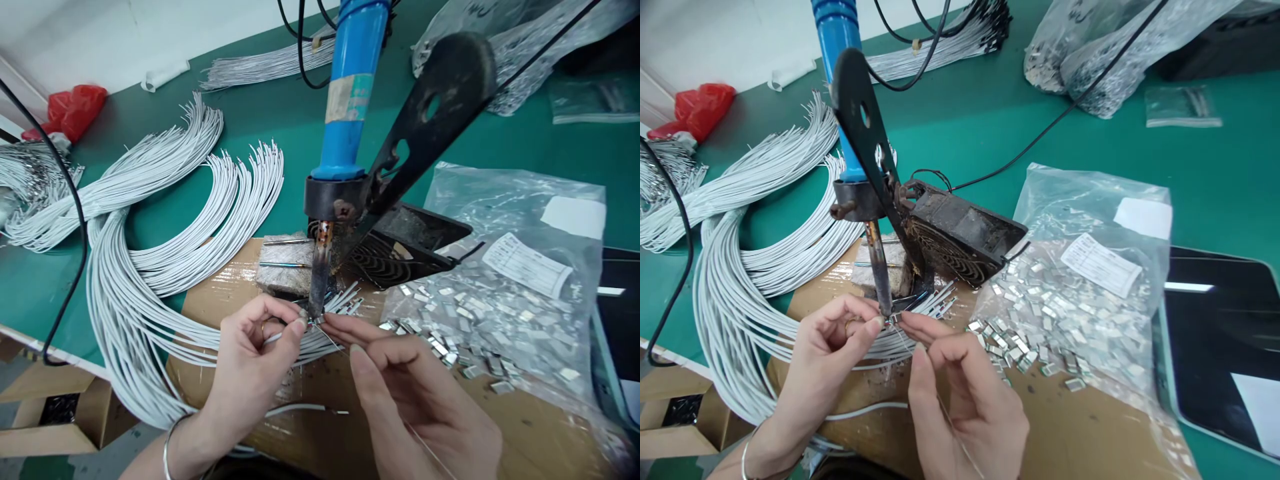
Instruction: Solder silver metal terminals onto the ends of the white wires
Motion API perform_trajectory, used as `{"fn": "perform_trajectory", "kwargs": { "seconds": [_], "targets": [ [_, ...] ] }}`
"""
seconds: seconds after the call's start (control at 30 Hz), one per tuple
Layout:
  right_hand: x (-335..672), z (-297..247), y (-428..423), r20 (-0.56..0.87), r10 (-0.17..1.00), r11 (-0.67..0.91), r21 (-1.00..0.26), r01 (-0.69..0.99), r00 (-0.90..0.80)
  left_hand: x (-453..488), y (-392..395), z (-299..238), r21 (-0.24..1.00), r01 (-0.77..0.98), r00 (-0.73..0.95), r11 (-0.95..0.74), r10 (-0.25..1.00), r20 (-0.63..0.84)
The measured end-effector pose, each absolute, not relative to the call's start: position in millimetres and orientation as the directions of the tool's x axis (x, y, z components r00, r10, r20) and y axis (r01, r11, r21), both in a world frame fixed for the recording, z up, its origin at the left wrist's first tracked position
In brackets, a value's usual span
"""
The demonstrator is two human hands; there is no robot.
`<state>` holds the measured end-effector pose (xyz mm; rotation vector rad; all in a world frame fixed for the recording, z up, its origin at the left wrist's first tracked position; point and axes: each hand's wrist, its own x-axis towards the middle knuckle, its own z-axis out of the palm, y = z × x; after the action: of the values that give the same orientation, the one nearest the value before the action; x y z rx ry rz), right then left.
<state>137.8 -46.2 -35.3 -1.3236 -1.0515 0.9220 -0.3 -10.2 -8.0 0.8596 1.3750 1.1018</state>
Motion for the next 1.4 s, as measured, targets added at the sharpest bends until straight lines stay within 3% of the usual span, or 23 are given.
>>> {"fn": "perform_trajectory", "kwargs": {
  "seconds": [1.4],
  "targets": [
    [136.5,-32.4,-48.6,0.049,0.945,0.041,-0.999,0.03,0.323,-3.3,-12.7,-10.3,0.95,-0.075,-0.124,0.302,0.943,-0.309]
  ]
}}
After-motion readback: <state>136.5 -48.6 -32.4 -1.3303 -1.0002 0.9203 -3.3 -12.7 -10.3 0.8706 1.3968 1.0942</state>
